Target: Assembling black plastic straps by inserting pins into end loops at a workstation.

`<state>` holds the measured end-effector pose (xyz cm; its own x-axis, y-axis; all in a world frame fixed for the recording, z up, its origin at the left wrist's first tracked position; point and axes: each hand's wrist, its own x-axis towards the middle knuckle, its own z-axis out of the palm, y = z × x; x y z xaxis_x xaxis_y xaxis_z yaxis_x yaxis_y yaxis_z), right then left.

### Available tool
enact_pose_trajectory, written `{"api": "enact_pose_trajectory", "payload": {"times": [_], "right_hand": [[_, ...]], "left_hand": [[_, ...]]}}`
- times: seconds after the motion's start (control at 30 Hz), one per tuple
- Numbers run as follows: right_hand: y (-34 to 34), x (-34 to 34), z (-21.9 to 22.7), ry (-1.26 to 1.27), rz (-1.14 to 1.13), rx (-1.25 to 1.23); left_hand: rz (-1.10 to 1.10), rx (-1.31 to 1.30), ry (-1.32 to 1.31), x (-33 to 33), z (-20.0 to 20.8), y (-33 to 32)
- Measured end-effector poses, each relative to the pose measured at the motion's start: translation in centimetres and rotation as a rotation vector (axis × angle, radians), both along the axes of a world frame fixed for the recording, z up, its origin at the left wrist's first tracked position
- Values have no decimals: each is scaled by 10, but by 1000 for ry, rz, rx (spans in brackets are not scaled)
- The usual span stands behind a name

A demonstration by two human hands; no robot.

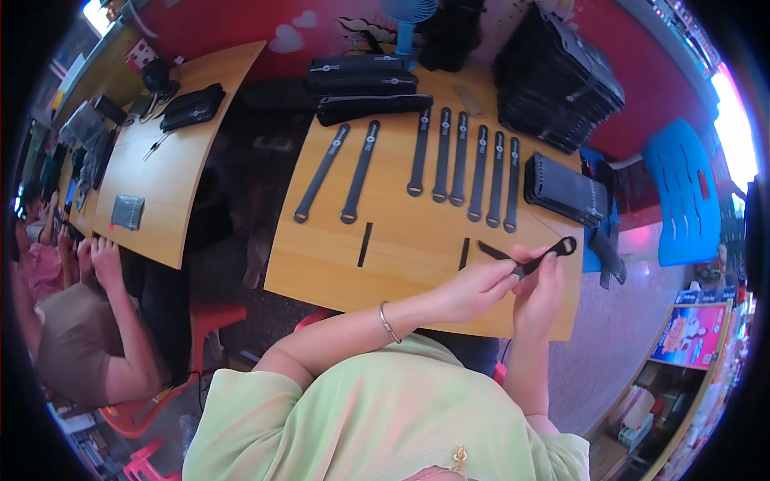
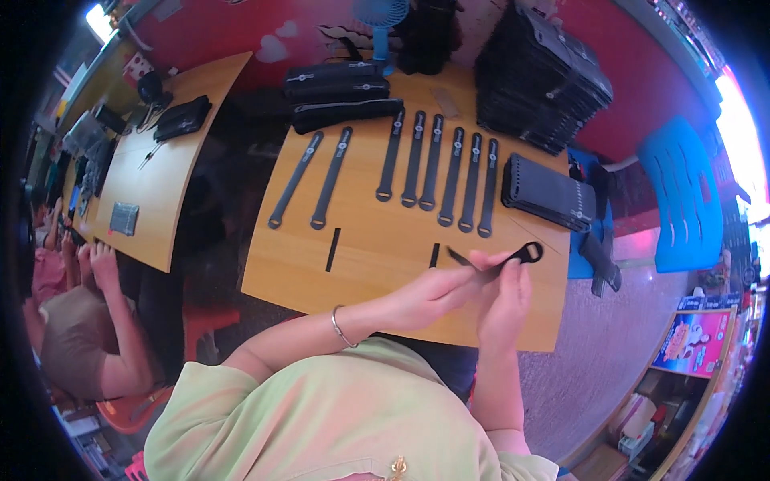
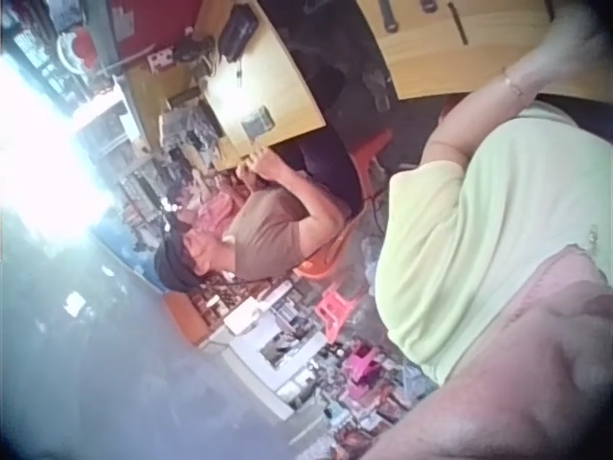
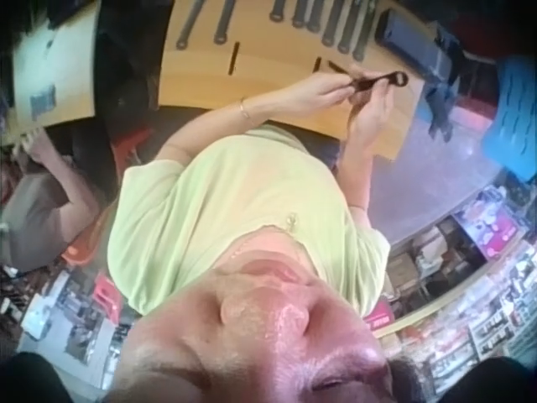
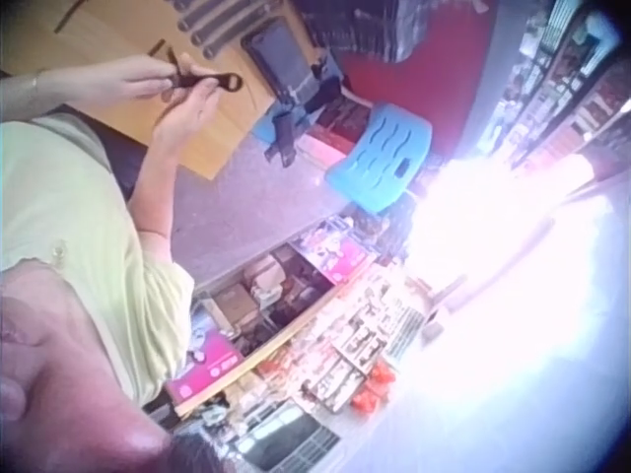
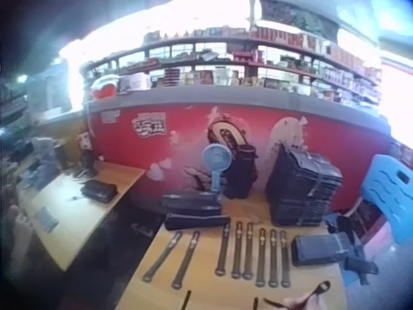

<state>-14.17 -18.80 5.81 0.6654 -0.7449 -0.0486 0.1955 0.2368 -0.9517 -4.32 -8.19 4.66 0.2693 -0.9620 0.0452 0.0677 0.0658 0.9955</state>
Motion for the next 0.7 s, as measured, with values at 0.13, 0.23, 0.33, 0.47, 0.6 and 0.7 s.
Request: {"api": "enact_pose_trajectory", "payload": {"times": [0.13,0.23,0.33,0.47,0.6,0.7], "right_hand": [[-67,-22,-21,-222,-249,248],[-105,-50,-33,-328,-255,259],[-130,-65,-35,-304,-480,369],[-160,-88,-45,-376,-515,349],[-196,-128,-52,-484,-617,290],[-154,-94,-4,-192,-761,-77]], "left_hand": [[-117,101,-24,-6,-14,1],[-220,162,-34,-3,-17,10],[-292,166,-18,4,-15,19],[-364,259,27,16,-10,42],[-292,378,133,41,-10,86],[-202,436,203,63,-4,113]]}}
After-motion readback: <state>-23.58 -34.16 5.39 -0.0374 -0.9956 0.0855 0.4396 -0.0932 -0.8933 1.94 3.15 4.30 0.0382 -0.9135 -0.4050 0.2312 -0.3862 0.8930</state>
